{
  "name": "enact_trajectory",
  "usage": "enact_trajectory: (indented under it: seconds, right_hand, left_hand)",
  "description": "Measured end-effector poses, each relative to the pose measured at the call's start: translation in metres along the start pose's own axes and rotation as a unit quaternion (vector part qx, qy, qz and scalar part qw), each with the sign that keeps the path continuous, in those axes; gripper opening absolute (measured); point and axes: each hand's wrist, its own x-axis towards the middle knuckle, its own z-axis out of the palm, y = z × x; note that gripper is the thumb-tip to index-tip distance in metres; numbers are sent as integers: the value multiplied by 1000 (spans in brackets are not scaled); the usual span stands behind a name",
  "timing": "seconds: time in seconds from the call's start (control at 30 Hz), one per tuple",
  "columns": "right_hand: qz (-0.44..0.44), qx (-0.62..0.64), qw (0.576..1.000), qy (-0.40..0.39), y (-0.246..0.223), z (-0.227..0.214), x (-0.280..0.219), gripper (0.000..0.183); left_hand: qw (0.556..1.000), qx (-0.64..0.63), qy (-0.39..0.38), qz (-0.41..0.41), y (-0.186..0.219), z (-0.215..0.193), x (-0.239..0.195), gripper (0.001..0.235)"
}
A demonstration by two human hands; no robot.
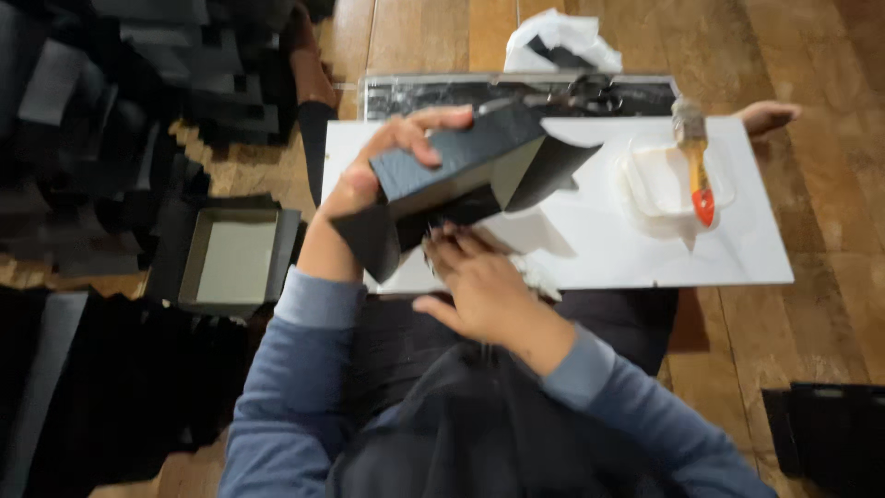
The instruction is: The person sits on the floor and cleans a small black box. They use a paintbrush to apply a liquid from a container to the box's exterior and interior surfaces. The person then wipes the box with a patterned cloth. This process is repeated on different sides of the box.
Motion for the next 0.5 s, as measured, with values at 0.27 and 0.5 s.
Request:
enact_trajectory:
  seconds: [0.27, 0.5]
  right_hand:
    - [52, 16, 996, 71, -14, 5, 12, 87]
    - [5, -4, 999, 45, -15, 5, 15, 83]
  left_hand:
    - [993, -27, -110, 45, -15, -27, 6, 65]
    - [995, -57, -26, 80, -17, -5, 6, 77]
